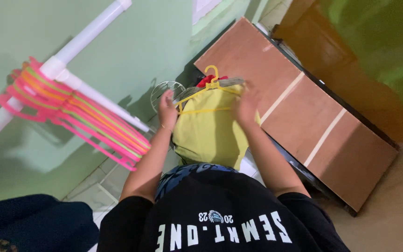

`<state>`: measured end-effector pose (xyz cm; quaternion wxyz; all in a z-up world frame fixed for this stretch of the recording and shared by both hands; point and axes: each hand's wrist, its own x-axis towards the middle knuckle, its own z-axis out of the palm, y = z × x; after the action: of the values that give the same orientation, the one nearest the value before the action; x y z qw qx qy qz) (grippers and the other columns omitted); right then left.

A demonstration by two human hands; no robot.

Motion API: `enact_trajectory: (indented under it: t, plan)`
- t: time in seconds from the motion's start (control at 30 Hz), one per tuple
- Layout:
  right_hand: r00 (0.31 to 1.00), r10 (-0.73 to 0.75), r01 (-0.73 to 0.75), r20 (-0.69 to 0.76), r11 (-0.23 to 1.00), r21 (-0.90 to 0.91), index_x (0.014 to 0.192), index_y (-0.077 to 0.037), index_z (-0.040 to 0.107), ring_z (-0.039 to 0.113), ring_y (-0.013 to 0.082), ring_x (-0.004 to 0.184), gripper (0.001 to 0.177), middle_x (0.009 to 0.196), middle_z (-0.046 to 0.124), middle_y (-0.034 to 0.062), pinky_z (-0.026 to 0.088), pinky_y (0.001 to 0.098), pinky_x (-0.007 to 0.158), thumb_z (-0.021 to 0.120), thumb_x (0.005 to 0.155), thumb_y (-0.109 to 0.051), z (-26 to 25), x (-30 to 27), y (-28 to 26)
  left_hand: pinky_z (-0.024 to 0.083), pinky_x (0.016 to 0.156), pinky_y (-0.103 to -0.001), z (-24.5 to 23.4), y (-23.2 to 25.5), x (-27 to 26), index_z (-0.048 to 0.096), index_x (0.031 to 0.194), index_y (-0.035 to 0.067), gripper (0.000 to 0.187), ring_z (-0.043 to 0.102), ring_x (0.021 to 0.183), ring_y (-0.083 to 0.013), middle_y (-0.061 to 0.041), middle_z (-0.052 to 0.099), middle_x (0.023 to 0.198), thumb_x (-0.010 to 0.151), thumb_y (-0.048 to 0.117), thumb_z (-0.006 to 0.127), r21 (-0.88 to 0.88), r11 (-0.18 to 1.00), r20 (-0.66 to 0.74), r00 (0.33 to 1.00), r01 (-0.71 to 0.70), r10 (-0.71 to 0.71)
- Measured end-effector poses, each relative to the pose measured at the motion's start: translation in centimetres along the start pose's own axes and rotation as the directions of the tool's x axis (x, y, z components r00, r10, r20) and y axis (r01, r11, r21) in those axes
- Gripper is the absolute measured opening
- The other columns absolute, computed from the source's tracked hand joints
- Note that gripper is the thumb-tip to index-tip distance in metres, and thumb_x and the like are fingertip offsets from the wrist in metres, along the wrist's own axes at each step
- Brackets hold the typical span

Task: Folding a yellow shirt and organizing it with other garments on a bench.

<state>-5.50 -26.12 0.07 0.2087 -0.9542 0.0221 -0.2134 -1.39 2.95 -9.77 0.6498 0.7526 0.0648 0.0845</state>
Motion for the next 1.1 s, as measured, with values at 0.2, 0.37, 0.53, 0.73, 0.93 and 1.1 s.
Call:
enact_trajectory:
  t: [0.2, 0.37, 0.53, 0.73, 0.93, 1.1]
  plan:
    - [0.849, -0.06, 0.169, 0.525, 0.972, -0.164, 0.163, -0.037, 0.025, -0.001, 0.0516, 0.153, 0.072, 0.172, 0.005, 0.0143, 0.001, 0.0831, 0.11, 0.05, 0.099, -0.058, -0.6, -1.5, -8.4, 0.049, 0.102, -0.034, 1.6, -5.7, 2.6, 0.043, 0.146, 0.007, 0.067, 0.059, 0.122, -0.0216, -0.013, 0.06, 0.134, 0.087, 0.015, 0.074, -0.061, 0.974, 0.21, 0.956, 0.22, -0.203]
    - [0.763, -0.037, 0.164, 0.646, 0.977, -0.138, 0.162, -0.043, 0.02, -0.01, 0.0503, 0.154, 0.073, 0.172, -0.005, 0.0108, -0.002, 0.083, 0.109, 0.045, 0.097, -0.067, -0.2, -1.3, -8.6, 0.047, 0.103, -0.032, -3.1, -0.2, 0.3, 0.049, 0.145, 0.007, 0.058, 0.059, 0.123, -0.0176, -0.009, 0.062, 0.137, 0.094, 0.028, 0.068, 0.003, 0.939, 0.427, 0.849, 0.343, -0.311]
    - [0.775, -0.047, 0.175, 0.63, 0.974, -0.144, 0.162, -0.044, 0.021, -0.009, 0.0508, 0.154, 0.073, 0.173, -0.005, 0.0113, -0.001, 0.0836, 0.109, 0.044, 0.097, -0.068, 0.5, -2.0, -8.0, 0.044, 0.104, -0.029, -4.0, 7.7, -1.9, 0.053, 0.143, 0.007, 0.056, 0.058, 0.122, -0.0146, -0.006, 0.063, 0.136, 0.097, 0.037, 0.06, -0.083, 0.893, 0.468, 0.808, 0.442, -0.357]
    - [0.792, -0.045, 0.174, 0.609, 0.972, -0.155, 0.161, -0.044, 0.021, -0.007, 0.0514, 0.154, 0.074, 0.172, -0.004, 0.0109, 0.001, 0.0827, 0.11, 0.044, 0.096, -0.069, 0.6, -2.0, -7.8, 0.041, 0.106, -0.027, -6.7, 15.9, -5.2, 0.058, 0.141, 0.007, 0.058, 0.058, 0.122, -0.011, -0.002, 0.065, 0.136, 0.1, 0.047, 0.051, -0.181, 0.812, 0.538, 0.747, 0.556, -0.391]
    - [0.79, -0.042, 0.176, 0.612, 0.971, -0.161, 0.161, -0.045, 0.021, -0.006, 0.0514, 0.154, 0.074, 0.172, -0.003, 0.01, 0.001, 0.0824, 0.11, 0.044, 0.095, -0.07, 1.1, -2.4, -7.5, 0.047, 0.095, -0.032, -4.8, 3.1, -2.5, 0.067, 0.124, 0.004, 0.042, 0.065, 0.105, -0.0197, -0.01, 0.072, 0.118, 0.099, 0.036, 0.059, 0.058, 0.965, 0.315, 0.912, 0.256, -0.261]
    - [0.797, -0.042, 0.183, 0.602, 0.968, -0.174, 0.161, -0.045, 0.021, -0.004, 0.0511, 0.154, 0.074, 0.172, -0.002, 0.0095, 0.001, 0.0824, 0.11, 0.043, 0.095, -0.071, 1.0, -2.3, -7.6, 0.053, 0.087, -0.032, 0.5, -2.6, 0.2, 0.064, 0.121, 0.004, 0.031, 0.07, 0.096, -0.0212, -0.011, 0.073, 0.107, 0.098, 0.025, 0.065, 0.058, 0.987, -0.143, 0.98, 0.146, -0.137]
